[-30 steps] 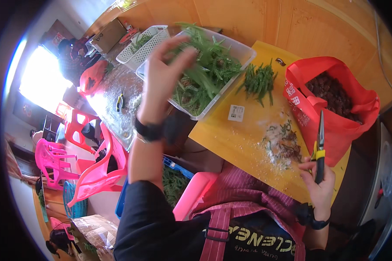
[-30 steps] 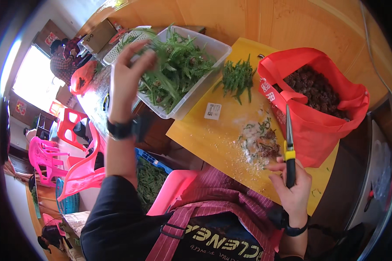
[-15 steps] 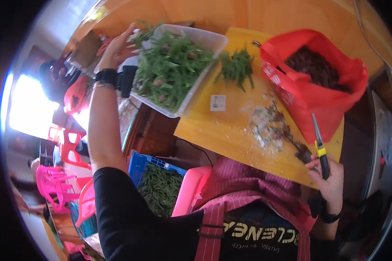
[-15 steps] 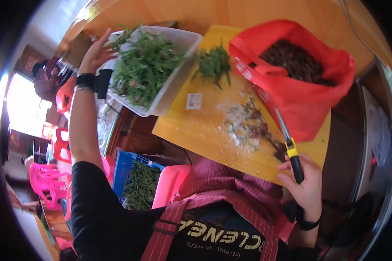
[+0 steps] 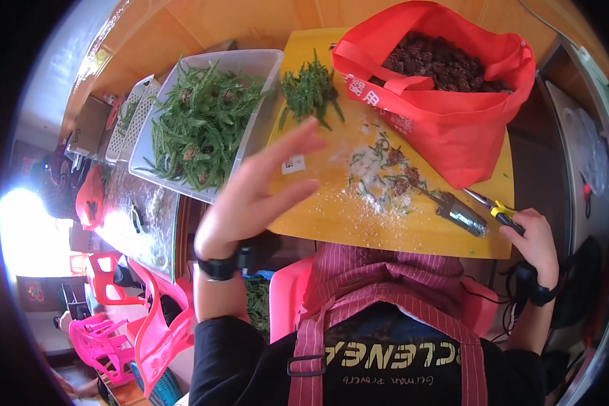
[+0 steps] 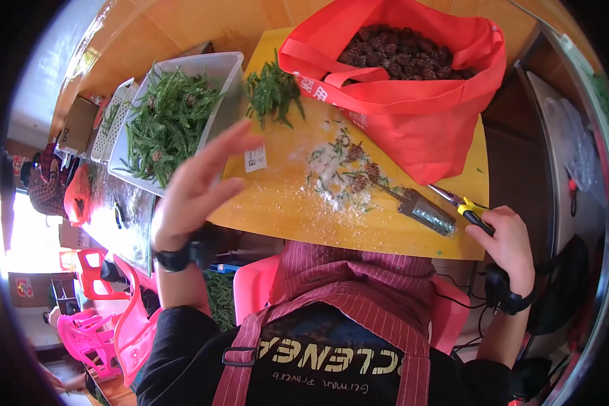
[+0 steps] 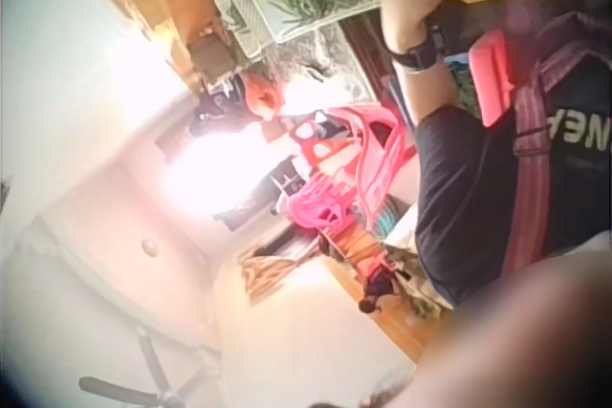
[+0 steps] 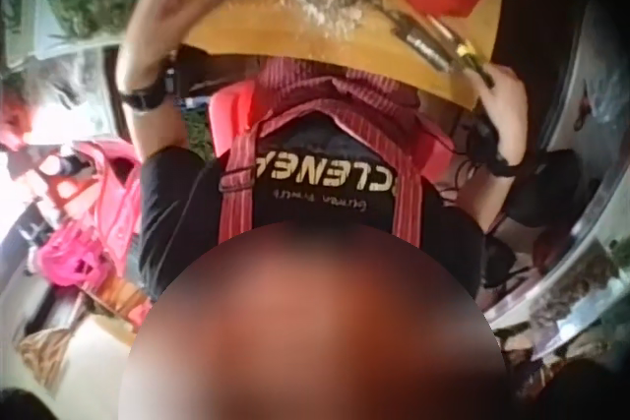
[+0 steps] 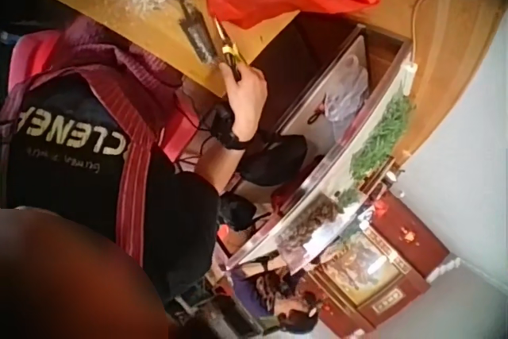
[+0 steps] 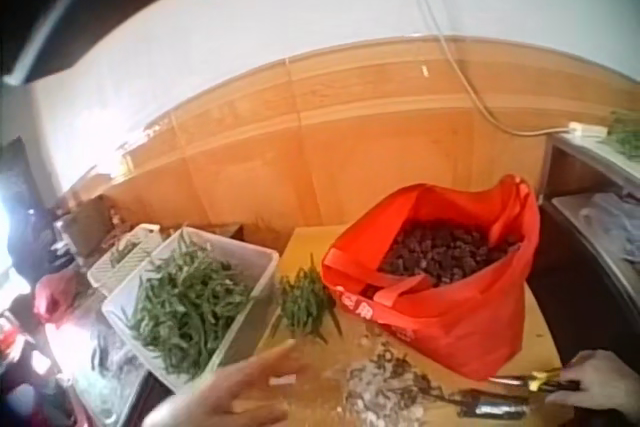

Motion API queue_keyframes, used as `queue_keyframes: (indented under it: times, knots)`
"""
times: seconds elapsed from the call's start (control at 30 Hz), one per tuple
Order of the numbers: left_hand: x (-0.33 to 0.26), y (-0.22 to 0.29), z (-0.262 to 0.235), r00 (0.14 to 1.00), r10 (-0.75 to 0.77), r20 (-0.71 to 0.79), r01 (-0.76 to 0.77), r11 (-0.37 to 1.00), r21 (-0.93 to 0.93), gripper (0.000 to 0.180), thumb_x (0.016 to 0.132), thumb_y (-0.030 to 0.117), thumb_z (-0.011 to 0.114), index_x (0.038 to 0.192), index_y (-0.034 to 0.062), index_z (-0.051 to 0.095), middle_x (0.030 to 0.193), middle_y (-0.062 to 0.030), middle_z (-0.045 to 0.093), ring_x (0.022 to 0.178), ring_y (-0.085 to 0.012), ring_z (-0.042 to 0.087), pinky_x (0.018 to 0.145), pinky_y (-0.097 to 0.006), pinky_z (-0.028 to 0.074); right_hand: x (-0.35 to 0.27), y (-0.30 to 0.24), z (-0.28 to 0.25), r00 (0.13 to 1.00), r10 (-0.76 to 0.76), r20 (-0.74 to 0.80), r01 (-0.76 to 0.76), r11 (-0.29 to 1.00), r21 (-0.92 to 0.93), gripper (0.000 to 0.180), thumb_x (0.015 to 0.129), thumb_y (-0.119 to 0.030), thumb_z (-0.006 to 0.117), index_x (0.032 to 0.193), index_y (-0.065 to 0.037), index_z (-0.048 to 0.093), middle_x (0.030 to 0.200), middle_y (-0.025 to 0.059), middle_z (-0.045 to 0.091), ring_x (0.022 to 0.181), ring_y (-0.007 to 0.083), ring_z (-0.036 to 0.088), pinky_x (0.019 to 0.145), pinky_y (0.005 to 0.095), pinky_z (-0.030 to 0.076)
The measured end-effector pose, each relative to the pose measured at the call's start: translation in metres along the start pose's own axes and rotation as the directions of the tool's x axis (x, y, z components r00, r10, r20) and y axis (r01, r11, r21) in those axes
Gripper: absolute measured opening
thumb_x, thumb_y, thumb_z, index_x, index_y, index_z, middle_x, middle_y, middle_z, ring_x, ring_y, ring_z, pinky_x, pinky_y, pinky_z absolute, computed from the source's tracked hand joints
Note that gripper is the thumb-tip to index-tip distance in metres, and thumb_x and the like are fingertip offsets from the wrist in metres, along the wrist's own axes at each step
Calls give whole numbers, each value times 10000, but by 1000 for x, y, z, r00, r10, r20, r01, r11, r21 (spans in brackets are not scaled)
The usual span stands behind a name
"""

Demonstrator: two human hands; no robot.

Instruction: Trimming small branches and leaves from plant material using scissors at a workstation.

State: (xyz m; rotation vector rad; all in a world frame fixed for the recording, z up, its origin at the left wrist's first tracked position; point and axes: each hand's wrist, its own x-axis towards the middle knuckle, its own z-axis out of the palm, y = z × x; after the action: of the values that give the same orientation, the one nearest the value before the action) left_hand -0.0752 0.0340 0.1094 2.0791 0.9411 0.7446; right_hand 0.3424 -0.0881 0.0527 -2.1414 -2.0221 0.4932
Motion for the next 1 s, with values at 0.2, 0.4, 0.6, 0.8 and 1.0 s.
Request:
queue_keyframes:
  times: [0.2,0.4,0.6,0.8,1.0]
  knots:
    - [27,-37,76,974,23,224,-49,993,110,443,864,173,586,1267,36,463,1157,-162,570,1033,-298,565,883,-354,434,3,29,19,995,-89,-54,90,996,18,231,688,-159,690,728,29,560,760,203,562,815,379,532,704,429,434]
    - [45,-48,114,978,75,197,-121,965,232,403,816,207,631,1163,26,538,1062,-191,579,951,-352,564,817,-382,457,8,30,34,989,-142,-51,140,990,-31,200,669,-114,697,772,10,580,829,191,580,882,374,538,760,435,434]
    - [72,-76,87,1000,11,-24,-5,972,235,266,811,180,642,1028,30,609,908,-151,636,806,-275,621,706,-341,489,21,-16,13,979,-187,-85,200,962,187,133,710,-47,657,830,-8,615,804,146,608,811,329,582,716,369,463]
    - [98,-86,44,958,-201,-204,220,972,77,162,841,96,610,954,-21,606,783,-40,632,717,-78,577,637,-227,459,63,-69,45,927,-363,-99,372,924,94,67,766,-129,622,805,-76,631,770,94,597,728,308,596,639,380,478]
    - [95,-44,60,999,-47,21,51,954,-294,161,823,116,651,934,4,621,761,-16,642,702,-72,591,624,-226,466,90,-89,79,949,-311,-59,299,941,-158,171,730,-230,662,845,-125,594,766,97,579,699,297,600,592,414,461]
